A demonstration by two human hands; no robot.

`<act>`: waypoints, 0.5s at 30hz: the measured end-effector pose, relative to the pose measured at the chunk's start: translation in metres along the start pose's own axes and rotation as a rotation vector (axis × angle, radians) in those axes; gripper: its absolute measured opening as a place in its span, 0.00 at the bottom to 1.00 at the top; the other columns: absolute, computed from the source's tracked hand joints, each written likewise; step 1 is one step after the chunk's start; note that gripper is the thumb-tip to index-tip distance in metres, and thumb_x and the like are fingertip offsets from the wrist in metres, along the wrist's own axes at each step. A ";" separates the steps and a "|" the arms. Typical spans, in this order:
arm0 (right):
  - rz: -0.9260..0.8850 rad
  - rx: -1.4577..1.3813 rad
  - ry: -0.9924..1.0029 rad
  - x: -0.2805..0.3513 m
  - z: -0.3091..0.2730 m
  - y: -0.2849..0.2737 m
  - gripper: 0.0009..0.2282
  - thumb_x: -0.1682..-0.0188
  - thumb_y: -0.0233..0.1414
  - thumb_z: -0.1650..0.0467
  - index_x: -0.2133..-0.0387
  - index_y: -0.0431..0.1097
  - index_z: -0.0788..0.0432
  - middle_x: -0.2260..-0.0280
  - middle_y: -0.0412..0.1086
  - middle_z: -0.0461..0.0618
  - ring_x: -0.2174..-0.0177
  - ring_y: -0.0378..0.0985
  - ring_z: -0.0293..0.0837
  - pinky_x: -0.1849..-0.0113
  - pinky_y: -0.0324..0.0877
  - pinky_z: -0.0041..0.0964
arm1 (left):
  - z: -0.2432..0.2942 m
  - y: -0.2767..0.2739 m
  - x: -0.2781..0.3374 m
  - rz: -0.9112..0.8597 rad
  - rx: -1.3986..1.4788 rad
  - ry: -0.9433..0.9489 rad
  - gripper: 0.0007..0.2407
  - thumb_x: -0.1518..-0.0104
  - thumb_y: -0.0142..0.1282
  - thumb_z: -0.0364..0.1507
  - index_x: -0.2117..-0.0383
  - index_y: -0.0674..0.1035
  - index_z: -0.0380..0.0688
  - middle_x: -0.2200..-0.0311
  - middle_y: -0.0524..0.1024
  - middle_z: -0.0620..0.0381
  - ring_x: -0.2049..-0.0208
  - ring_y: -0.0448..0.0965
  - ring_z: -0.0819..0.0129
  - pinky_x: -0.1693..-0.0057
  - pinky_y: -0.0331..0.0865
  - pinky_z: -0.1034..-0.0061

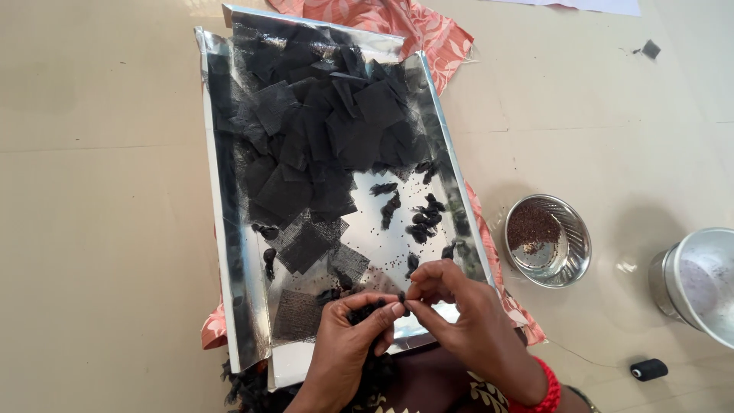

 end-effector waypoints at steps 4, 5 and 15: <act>0.115 0.088 -0.153 0.012 -0.006 0.008 0.16 0.54 0.58 0.76 0.52 0.69 0.61 0.66 0.80 0.49 0.64 0.86 0.42 0.63 0.79 0.34 | 0.001 -0.004 -0.001 0.039 0.127 0.017 0.05 0.45 0.64 0.23 0.67 0.84 0.32 0.83 0.76 0.57 0.85 0.68 0.79 0.78 0.57 0.84; 0.130 0.133 -0.234 0.017 -0.010 0.011 0.16 0.53 0.57 0.77 0.50 0.69 0.61 0.64 0.79 0.50 0.63 0.85 0.43 0.62 0.78 0.35 | 0.001 -0.004 0.000 0.045 0.171 0.019 0.04 0.45 0.63 0.22 0.68 0.82 0.32 0.82 0.76 0.57 0.85 0.68 0.79 0.78 0.57 0.84; -0.273 -0.173 0.089 -0.003 0.016 0.013 0.15 0.52 0.55 0.74 0.50 0.72 0.61 0.65 0.78 0.49 0.68 0.83 0.41 0.66 0.78 0.34 | 0.006 -0.006 0.003 0.065 0.192 -0.044 0.02 0.46 0.60 0.21 0.70 0.79 0.35 0.83 0.73 0.58 0.86 0.66 0.78 0.79 0.55 0.83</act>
Point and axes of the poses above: each hand's wrist, its own x-axis away from the middle knuckle, its own y-axis out of the palm, z = x × y, the point moved 7 cm from there along -x, towards the middle knuckle
